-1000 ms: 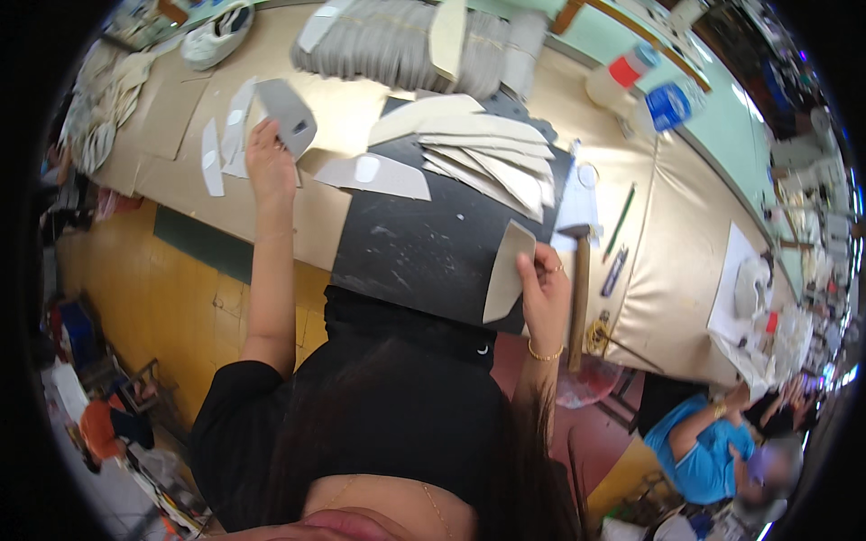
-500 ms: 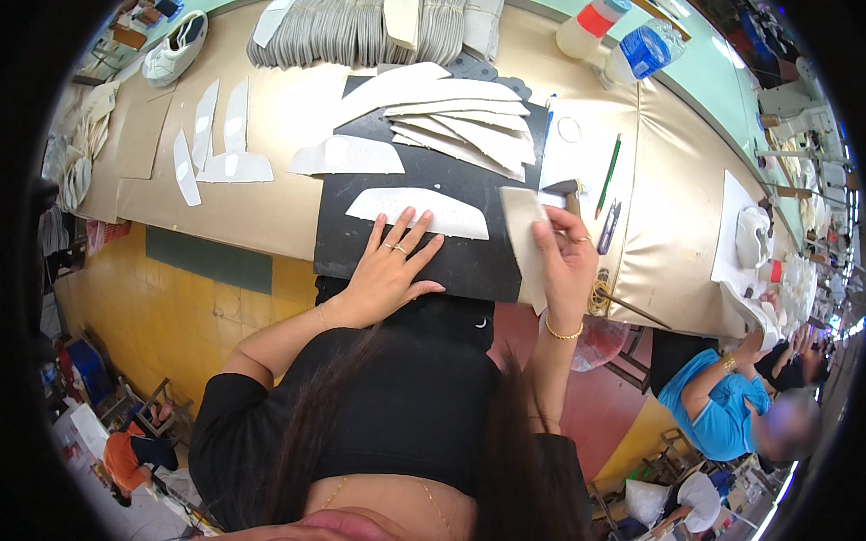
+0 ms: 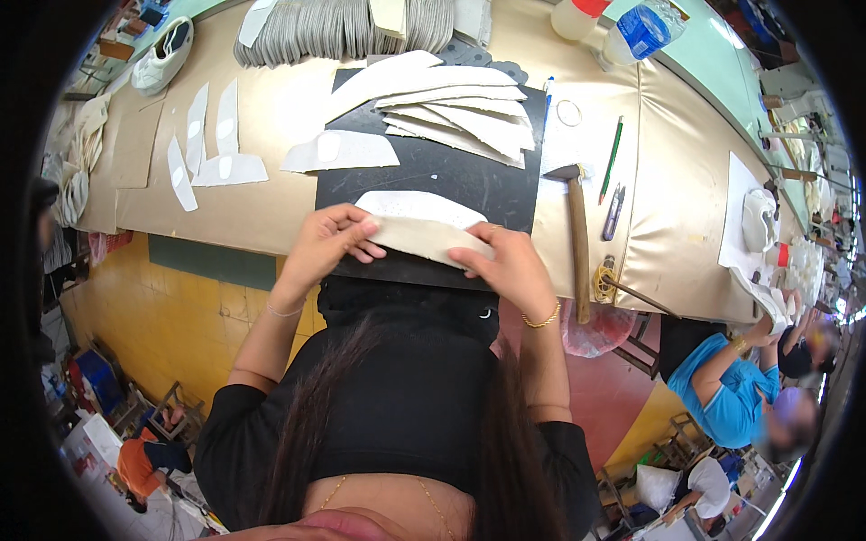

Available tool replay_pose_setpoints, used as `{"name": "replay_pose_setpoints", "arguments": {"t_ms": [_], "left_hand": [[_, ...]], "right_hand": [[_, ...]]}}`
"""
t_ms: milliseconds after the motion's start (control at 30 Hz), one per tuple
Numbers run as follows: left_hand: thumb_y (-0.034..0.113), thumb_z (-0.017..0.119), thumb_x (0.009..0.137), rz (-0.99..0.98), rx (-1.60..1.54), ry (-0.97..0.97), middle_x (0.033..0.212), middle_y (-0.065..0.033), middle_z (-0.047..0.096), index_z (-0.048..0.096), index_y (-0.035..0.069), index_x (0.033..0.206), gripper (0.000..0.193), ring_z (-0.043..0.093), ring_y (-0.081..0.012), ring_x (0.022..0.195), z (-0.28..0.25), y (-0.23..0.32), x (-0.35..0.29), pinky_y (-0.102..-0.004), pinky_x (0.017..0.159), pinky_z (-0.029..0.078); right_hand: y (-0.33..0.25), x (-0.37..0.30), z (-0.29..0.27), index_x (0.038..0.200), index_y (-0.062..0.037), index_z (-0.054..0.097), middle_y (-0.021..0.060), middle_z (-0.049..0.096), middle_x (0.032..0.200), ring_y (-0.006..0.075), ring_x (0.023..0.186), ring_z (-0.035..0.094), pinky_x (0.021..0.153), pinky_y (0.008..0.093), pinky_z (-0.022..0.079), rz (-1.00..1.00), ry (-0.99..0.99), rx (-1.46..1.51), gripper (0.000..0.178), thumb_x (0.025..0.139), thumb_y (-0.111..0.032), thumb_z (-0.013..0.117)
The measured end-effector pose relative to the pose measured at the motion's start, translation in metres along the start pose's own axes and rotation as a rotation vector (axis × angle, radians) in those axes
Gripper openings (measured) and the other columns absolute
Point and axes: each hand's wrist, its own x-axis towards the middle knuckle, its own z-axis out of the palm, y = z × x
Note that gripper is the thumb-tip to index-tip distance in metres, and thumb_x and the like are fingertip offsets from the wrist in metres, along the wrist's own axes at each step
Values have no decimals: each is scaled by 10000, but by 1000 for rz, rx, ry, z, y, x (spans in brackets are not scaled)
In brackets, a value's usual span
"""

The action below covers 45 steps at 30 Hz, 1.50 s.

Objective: The person repeatedly picks up white fabric pieces from a table, folds them in half, and places them into a growing stack. The person handles the pieces one at a time, aligning edges before folding. The workspace includes a black cutting mat and a pile of pre-cut fabric pieces.

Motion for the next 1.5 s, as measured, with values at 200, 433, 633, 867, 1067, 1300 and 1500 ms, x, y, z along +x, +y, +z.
{"name": "replay_pose_setpoints", "arguments": {"t_ms": [200, 433, 633, 867, 1067, 1300, 1500], "left_hand": [[199, 684, 930, -38, 289, 101, 733, -75, 670, 655, -22, 904, 224, 676, -127, 620, -15, 7, 21, -203, 538, 511], [265, 723, 899, -114, 516, 121, 630, -52, 636, 633, -1, 818, 293, 614, -84, 528, -22, 9, 31, -194, 473, 456], [282, 723, 899, -126, 520, 114, 624, -49, 635, 627, 5, 811, 306, 608, -83, 507, -24, 8, 34, -188, 457, 448], [284, 722, 899, -138, 530, 97, 618, -48, 634, 626, 9, 806, 306, 607, -84, 501, -25, 9, 36, -189, 451, 449], [287, 715, 901, -127, 549, 102, 609, -48, 630, 618, 6, 796, 316, 601, -84, 492, -23, 13, 35, -195, 448, 448], [350, 751, 852, 0, 1088, 217, 512, -58, 569, 582, 22, 662, 415, 551, -111, 430, -25, 15, 30, -243, 423, 419], [416, 741, 828, -208, 1032, 232, 467, -101, 545, 589, 27, 595, 478, 563, -221, 425, -27, 26, 24, -336, 480, 445]], "right_hand": [[38, 7, -2, 846, -8, 639, 20, 645, 672, 63, 538, 611, 477, 185, 445, 187, 130, 362, 264, 908, -253, 714], [29, 16, 6, 852, 9, 639, 43, 655, 651, 77, 523, 623, 457, 200, 459, 248, 245, 224, 277, 896, -252, 720], [24, 19, 6, 842, 12, 638, 53, 660, 643, 84, 515, 630, 452, 205, 465, 263, 239, 183, 273, 899, -245, 711], [25, 18, 7, 834, 13, 634, 55, 661, 642, 87, 514, 631, 453, 206, 465, 260, 254, 182, 269, 897, -236, 711], [22, 17, 10, 823, 16, 630, 64, 665, 643, 91, 510, 633, 461, 213, 471, 263, 283, 163, 273, 894, -235, 711], [22, 16, 18, 938, -6, 612, 96, 667, 756, 217, 679, 668, 610, 324, 503, 239, 357, -238, 221, 850, -174, 725], [-19, 27, 58, 1255, -83, 560, 103, 595, 1203, 309, 1172, 536, 1006, 461, 390, -494, 362, -500, 548, 754, -164, 768]]}}
